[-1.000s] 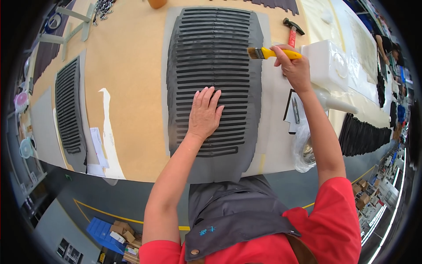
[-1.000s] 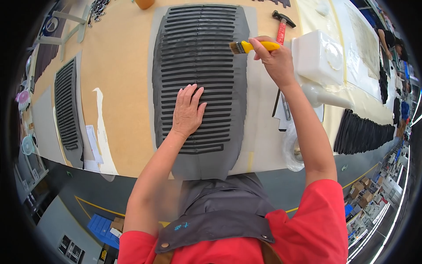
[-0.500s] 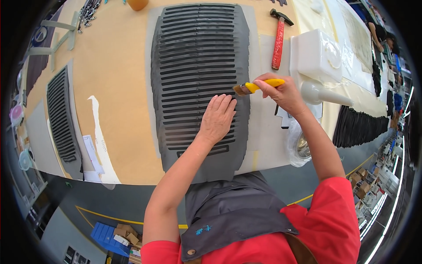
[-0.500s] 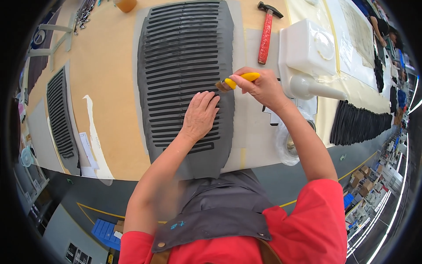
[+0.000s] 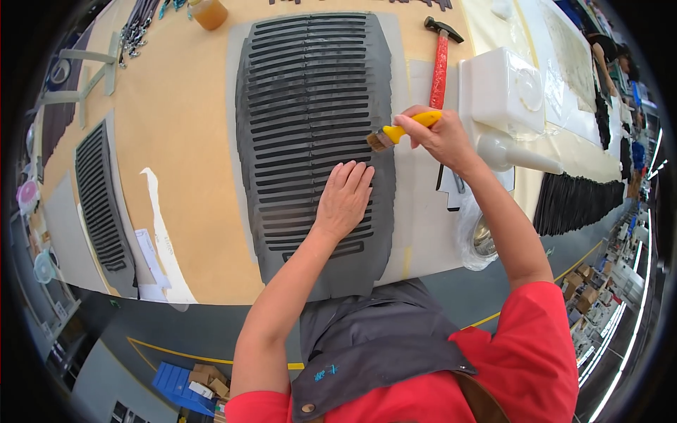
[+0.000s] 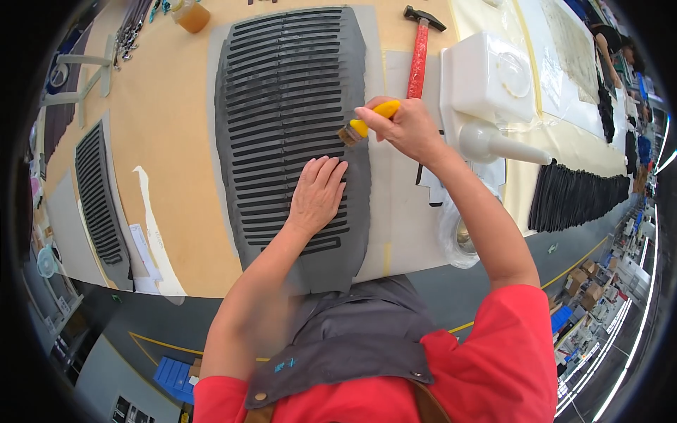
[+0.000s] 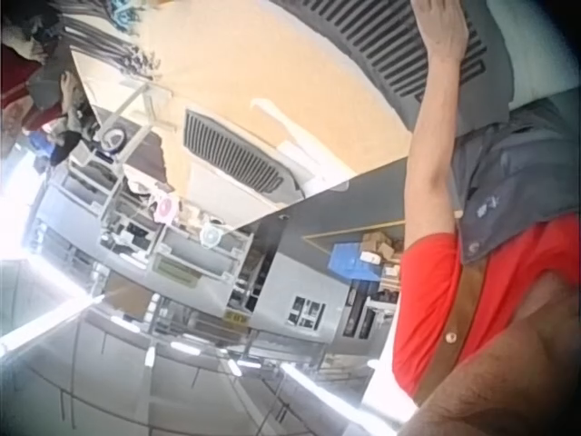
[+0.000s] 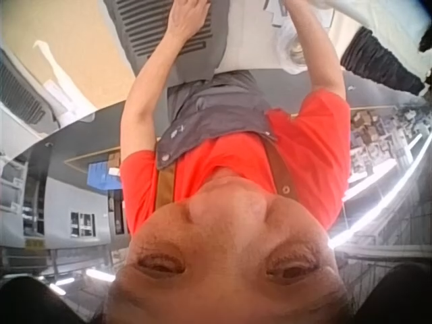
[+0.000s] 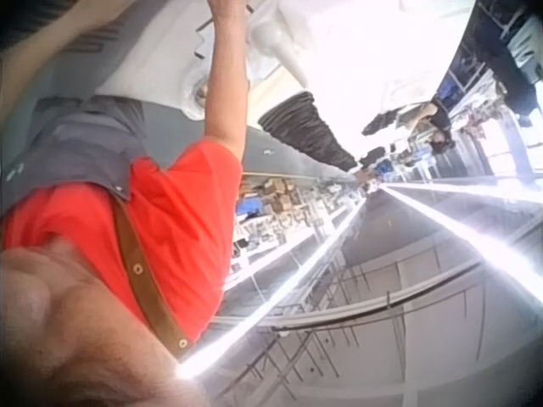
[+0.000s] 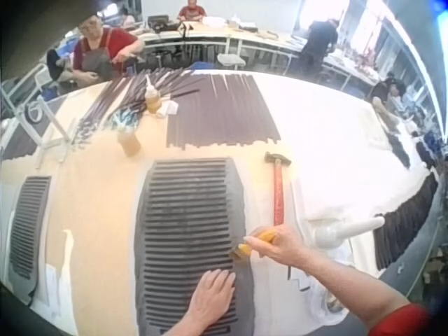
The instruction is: Picking up leather components from a bin and applying a liquid finish with a brush to the surface.
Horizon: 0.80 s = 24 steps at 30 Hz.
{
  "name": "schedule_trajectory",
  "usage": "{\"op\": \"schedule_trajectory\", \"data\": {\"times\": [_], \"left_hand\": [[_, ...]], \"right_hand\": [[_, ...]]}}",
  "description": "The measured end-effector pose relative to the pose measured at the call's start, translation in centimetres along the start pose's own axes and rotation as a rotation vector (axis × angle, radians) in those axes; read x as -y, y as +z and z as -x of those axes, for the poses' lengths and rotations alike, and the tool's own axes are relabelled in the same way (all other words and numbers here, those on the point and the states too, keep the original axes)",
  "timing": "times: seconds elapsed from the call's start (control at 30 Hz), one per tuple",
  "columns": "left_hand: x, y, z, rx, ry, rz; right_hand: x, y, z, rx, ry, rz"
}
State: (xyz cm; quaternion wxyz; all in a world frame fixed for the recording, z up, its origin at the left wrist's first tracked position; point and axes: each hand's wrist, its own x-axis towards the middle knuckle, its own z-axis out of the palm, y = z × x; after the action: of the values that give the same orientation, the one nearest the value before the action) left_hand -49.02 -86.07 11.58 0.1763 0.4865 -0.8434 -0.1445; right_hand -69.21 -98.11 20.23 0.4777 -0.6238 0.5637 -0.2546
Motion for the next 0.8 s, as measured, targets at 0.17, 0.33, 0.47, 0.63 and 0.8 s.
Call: {"op": "schedule_trajectory", "data": {"times": [0.17,0.33,0.47,0.63,0.8], "left_hand": [[-0.3,-0.1,-0.5,0.011,0.006,0.015],[-0.1,0.0,-0.2,0.003,-0.003,0.021],[0.0,0.0,-0.2,-0.005,-0.014,0.056],[0.0,0.0,-0.1,0.002,-0.018,0.062],[0.0,0.2,-0.2,-0.003,0.011,-0.002]], "right_hand": [[-2.6,-1.8,-7.1,-0.178,-0.054,0.154],[-0.2,-2.7,-8.6,-0.345,-0.053,0.105],[1.4,-1.8,-5.1,-0.173,0.001,0.102],[1.6,0.1,-1.3,0.079,0.009,-0.053],[-0.9,0.5,-2.1,0.205,-0.08,0.07]]}}
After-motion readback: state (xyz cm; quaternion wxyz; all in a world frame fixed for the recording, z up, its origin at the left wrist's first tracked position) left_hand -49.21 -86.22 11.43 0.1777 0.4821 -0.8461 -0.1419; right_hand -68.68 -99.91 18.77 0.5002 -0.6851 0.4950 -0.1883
